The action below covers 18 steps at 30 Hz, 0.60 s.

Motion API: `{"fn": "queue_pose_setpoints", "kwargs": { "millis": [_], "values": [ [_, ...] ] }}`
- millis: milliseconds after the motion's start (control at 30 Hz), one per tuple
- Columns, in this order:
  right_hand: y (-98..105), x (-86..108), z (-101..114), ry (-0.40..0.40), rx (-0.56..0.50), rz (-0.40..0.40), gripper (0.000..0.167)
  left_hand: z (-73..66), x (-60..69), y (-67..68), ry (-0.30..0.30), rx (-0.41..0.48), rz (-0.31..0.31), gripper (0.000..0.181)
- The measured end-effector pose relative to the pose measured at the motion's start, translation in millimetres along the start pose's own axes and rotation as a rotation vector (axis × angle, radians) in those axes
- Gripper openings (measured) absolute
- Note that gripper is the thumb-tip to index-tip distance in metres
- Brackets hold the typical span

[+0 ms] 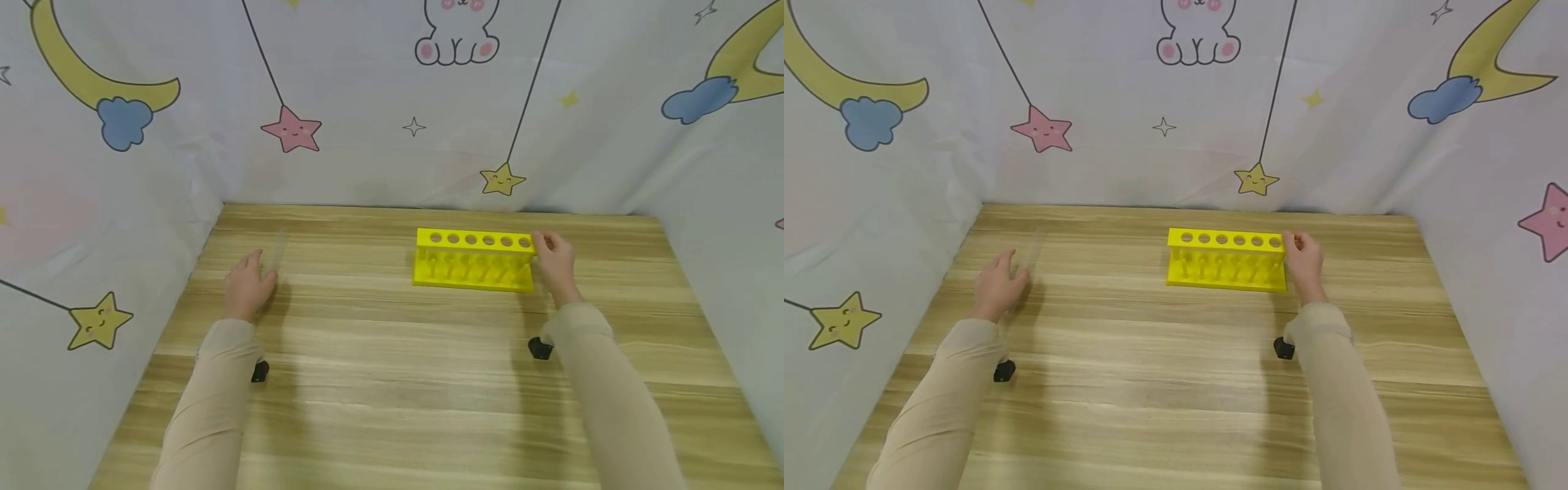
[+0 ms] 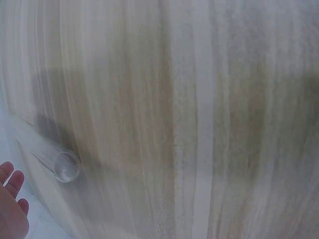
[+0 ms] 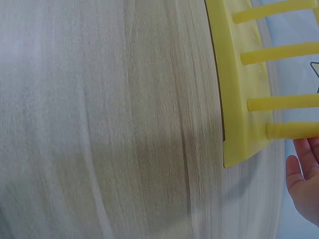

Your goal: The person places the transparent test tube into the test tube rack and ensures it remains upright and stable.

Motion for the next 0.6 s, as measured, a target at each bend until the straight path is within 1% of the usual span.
{"fn": "queue_pose_setpoints", "kwargs": {
  "millis": [233,433,500,600],
  "values": [
    [-2.3,2.7,-2.6,-0.028,-0.034,0.005,0.055,-0.4,-2.4,0.5,0.004,0.0,-0.008,0.055],
    [-5.2,2.4,-5.3,-0.041,-0.036,0.036,0.055,-3.2,-2.2,1.9,0.002,0.005,-0.026,0.054],
    [-6.3,1.7,-6.7,-0.05,-0.053,0.046,0.054,-4.5,-1.8,3.3,0.003,0.02,-0.039,0.053],
    [-7.2,1.1,-7.7,-0.065,-0.082,0.053,0.049,-6.5,-1.8,6.0,0.003,0.036,-0.055,0.052]
  ]
}}
Point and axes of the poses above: each hand's wrist, its own x-axis away from the middle knuckle, its own y-axis out of the back of the hand, z = x × y, the point moved 7 cm from there along -x, towards the middle knuckle, and after that the axes turned 6 degrees about x, right-handed, at the moved point
